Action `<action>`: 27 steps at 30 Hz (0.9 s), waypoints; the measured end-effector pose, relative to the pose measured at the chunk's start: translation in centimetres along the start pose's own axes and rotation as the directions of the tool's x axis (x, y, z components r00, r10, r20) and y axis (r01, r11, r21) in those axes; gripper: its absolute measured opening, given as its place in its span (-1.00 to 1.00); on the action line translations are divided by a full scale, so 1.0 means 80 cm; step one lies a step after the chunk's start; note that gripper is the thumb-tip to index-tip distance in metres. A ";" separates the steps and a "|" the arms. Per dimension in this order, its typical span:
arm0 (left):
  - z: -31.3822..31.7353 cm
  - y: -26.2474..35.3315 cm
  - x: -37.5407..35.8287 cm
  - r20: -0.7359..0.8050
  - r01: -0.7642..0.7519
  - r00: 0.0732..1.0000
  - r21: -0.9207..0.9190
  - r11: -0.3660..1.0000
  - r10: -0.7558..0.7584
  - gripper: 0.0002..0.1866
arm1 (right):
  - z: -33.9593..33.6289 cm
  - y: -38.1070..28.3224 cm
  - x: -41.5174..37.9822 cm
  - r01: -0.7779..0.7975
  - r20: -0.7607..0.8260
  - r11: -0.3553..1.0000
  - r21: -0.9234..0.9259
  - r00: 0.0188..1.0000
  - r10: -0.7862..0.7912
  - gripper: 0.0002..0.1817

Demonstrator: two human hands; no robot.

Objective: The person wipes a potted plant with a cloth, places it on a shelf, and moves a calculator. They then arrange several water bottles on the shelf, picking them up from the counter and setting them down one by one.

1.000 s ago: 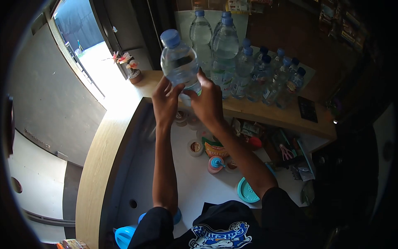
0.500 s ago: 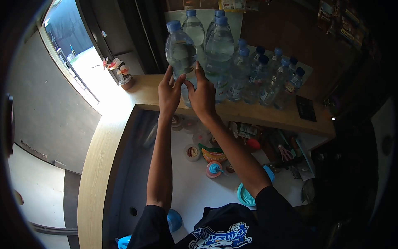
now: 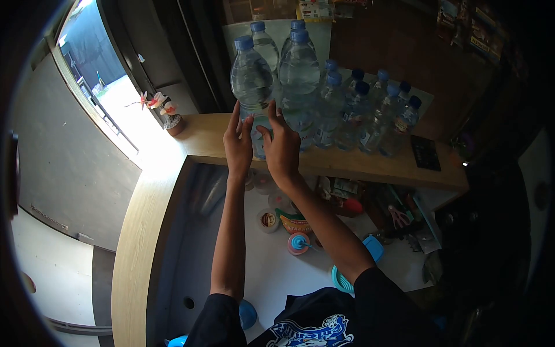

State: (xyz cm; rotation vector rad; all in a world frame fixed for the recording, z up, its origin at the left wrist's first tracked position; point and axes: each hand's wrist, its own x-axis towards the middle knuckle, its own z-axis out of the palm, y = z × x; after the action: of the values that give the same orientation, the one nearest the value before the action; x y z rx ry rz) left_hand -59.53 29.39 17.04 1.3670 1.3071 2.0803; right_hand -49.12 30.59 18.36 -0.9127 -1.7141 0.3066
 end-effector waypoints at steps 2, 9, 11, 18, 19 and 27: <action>0.001 -0.004 -0.005 -0.008 0.001 1.000 -0.045 0.999 -0.001 -0.43 | -0.005 -0.002 -0.006 -0.039 0.042 0.999 0.018 0.998 0.038 -0.35; -0.007 -0.064 -0.060 -0.044 0.050 0.998 0.058 0.997 -0.048 -0.41 | 0.001 0.034 -0.082 0.014 0.184 0.994 0.112 0.982 -0.034 -0.32; -0.010 -0.068 -0.066 -0.047 0.102 0.994 0.103 0.989 -0.097 -0.42 | 0.007 0.042 -0.094 0.033 0.210 0.992 0.121 0.976 -0.058 -0.29; -0.008 -0.070 -0.048 -0.054 0.092 0.995 0.076 0.993 -0.088 -0.43 | 0.010 0.053 -0.081 -0.058 0.279 0.982 0.180 0.960 0.006 -0.24; -0.007 -0.070 -0.047 -0.062 0.096 0.994 0.065 0.993 -0.092 -0.43 | 0.012 0.057 -0.081 -0.057 0.283 0.983 0.177 0.959 0.005 -0.24; -0.001 -0.078 -0.040 -0.076 0.095 0.993 0.130 0.987 -0.085 -0.44 | 0.019 0.067 -0.086 -0.157 0.343 0.970 0.184 0.935 0.087 -0.18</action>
State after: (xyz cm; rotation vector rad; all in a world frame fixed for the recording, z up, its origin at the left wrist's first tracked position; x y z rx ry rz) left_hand -59.26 30.43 10.11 1.2724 1.5326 2.0292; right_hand -47.67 29.73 9.69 -0.8472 -1.8902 0.7480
